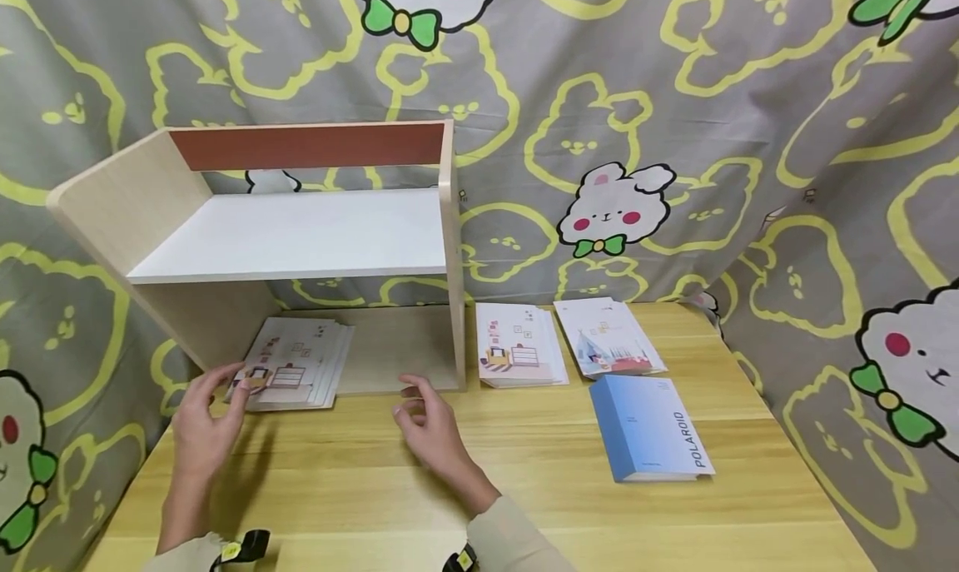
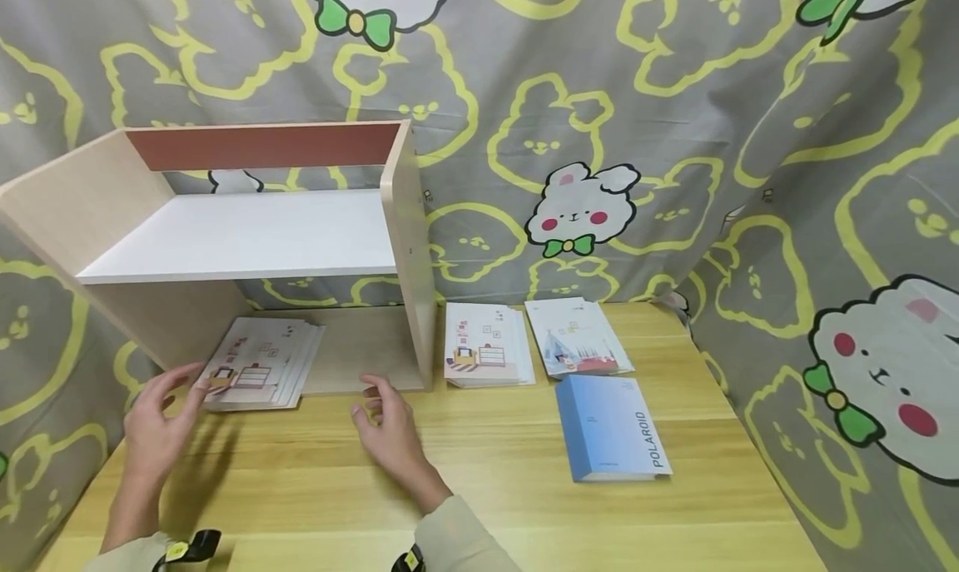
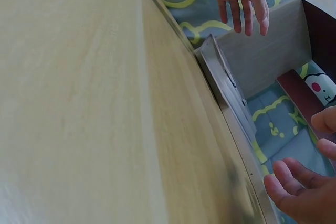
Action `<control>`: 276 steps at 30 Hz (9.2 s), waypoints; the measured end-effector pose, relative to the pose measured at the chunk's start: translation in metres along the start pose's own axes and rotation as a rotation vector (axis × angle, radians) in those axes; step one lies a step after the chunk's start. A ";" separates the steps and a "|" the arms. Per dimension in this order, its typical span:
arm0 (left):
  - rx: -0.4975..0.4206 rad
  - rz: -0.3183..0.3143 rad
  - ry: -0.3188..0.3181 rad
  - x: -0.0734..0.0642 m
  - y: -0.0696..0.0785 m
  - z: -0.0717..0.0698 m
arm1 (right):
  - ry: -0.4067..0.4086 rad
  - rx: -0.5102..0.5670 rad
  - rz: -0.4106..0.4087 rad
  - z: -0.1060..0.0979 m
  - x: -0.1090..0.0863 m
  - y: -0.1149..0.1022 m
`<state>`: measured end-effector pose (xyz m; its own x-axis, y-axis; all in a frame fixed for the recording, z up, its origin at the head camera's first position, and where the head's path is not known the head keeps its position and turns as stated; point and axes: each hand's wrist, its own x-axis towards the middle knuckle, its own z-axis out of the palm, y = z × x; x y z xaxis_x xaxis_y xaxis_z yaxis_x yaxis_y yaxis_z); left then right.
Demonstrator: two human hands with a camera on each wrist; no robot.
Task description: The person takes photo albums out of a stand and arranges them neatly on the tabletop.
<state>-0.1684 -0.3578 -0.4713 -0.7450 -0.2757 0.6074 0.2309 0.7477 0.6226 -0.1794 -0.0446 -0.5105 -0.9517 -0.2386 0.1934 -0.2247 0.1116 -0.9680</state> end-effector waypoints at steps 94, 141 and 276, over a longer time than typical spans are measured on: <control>0.042 -0.262 -0.183 -0.007 -0.047 0.001 | -0.042 -0.035 0.185 0.079 0.046 0.003; -0.182 -0.444 -0.143 -0.012 -0.054 0.021 | 0.029 0.173 0.286 0.116 0.065 0.007; -0.666 -0.332 -0.189 -0.027 0.018 -0.004 | -0.068 0.282 0.001 0.034 0.025 -0.024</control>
<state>-0.1418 -0.3392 -0.4745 -0.9216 -0.2695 0.2795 0.2601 0.1059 0.9598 -0.1907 -0.0858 -0.4881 -0.9334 -0.3040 0.1905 -0.1478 -0.1581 -0.9763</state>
